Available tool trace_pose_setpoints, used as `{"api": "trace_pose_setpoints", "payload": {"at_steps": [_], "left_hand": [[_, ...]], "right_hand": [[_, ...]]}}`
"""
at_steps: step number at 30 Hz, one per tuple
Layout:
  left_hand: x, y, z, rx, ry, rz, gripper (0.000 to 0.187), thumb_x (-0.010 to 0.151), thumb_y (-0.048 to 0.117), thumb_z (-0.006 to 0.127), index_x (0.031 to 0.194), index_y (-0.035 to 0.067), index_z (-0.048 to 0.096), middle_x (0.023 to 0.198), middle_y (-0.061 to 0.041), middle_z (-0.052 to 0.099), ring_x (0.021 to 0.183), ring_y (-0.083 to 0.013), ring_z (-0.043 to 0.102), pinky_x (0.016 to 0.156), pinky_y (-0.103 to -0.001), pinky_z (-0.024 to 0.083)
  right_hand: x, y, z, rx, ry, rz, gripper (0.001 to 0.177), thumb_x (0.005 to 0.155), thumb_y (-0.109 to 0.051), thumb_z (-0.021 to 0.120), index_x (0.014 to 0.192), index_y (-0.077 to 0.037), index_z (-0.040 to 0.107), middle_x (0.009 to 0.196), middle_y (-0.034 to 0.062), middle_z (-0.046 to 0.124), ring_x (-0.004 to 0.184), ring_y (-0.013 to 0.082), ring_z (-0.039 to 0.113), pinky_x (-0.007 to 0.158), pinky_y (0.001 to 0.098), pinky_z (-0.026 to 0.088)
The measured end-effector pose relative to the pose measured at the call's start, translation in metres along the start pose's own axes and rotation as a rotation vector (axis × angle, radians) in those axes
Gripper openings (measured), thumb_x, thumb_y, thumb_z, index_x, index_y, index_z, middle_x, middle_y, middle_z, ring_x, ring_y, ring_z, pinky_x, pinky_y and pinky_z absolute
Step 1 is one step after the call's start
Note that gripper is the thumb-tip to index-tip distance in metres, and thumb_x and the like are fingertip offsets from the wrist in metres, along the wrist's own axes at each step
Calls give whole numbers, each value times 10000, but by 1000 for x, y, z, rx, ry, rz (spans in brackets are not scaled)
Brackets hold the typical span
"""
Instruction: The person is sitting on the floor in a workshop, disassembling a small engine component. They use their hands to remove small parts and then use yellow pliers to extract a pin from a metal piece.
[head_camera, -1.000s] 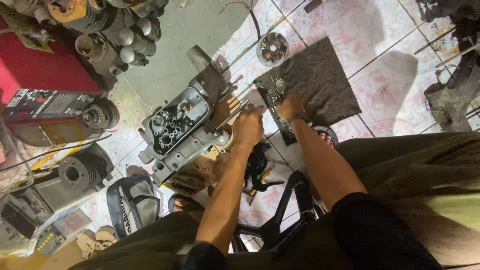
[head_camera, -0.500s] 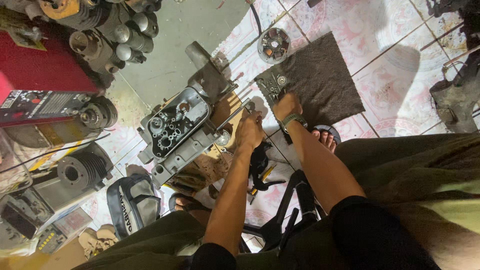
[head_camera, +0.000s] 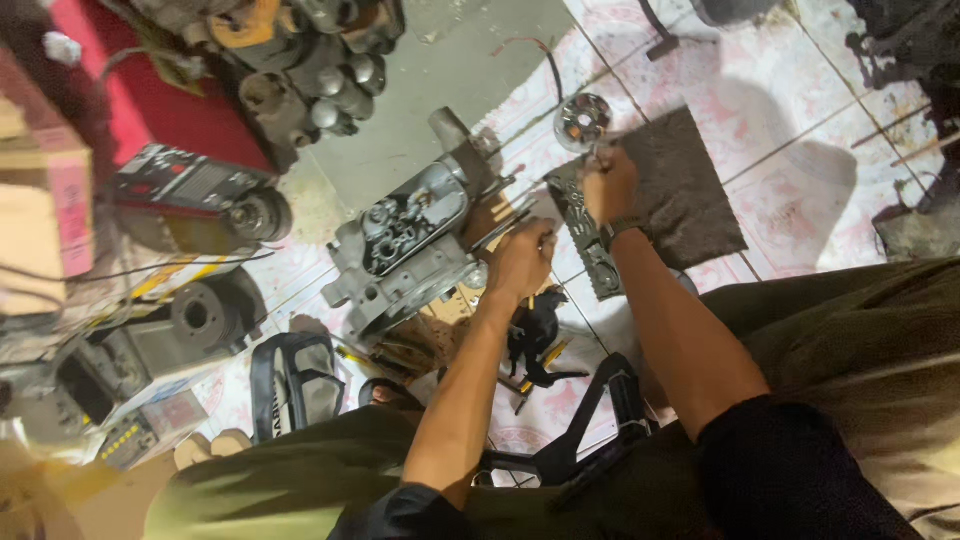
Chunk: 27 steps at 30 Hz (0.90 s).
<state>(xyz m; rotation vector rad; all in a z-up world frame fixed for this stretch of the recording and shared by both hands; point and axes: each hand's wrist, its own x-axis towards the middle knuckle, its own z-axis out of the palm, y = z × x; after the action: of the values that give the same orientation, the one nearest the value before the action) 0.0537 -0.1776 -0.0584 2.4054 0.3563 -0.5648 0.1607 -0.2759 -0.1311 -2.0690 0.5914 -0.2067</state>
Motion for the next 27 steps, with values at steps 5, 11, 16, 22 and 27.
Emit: {"api": "trace_pose_setpoints", "payload": {"at_steps": [5, 11, 16, 22, 27], "left_hand": [[-51, 32, -69, -116, 369, 377, 185, 869, 237, 575, 1024, 182, 660, 855, -64, 679, 879, -294, 667, 759, -452, 540], [-87, -2, -124, -120, 773, 550, 103, 864, 165, 596, 910, 139, 684, 771, -62, 659, 799, -279, 664, 717, -363, 537], [-98, -47, -158, -214, 1050, 471, 104, 850, 129, 624, 924, 136, 696, 748, -67, 648, 737, -284, 639, 686, -346, 519], [-70, -93, -153, -76, 922, 153, 330, 769, 154, 731, 1079, 68, 656, 902, -127, 629, 867, -340, 587, 838, -430, 458], [-46, -97, -156, 71, 711, 34, 389, 788, 319, 735, 1140, 188, 635, 1019, -38, 531, 997, -313, 546, 859, -458, 494]], "right_hand": [[-26, -100, -30, 319, -353, -410, 86, 789, -59, 567, 819, -46, 646, 662, 161, 646, 701, 301, 670, 656, 389, 519], [-95, -180, -52, 430, -686, -569, 121, 838, -61, 567, 943, -42, 624, 797, 153, 681, 781, 283, 670, 697, 370, 522], [-122, -185, -41, 329, -733, -689, 134, 790, -94, 693, 910, -48, 656, 849, 164, 686, 880, 342, 664, 770, 403, 520], [-121, -178, -39, 201, -878, -608, 146, 821, -122, 651, 960, -98, 689, 889, 103, 696, 866, 248, 680, 746, 350, 533], [-115, -172, -46, 224, -902, -648, 155, 809, -82, 619, 943, -86, 697, 829, 120, 695, 807, 242, 686, 697, 335, 535]]}}
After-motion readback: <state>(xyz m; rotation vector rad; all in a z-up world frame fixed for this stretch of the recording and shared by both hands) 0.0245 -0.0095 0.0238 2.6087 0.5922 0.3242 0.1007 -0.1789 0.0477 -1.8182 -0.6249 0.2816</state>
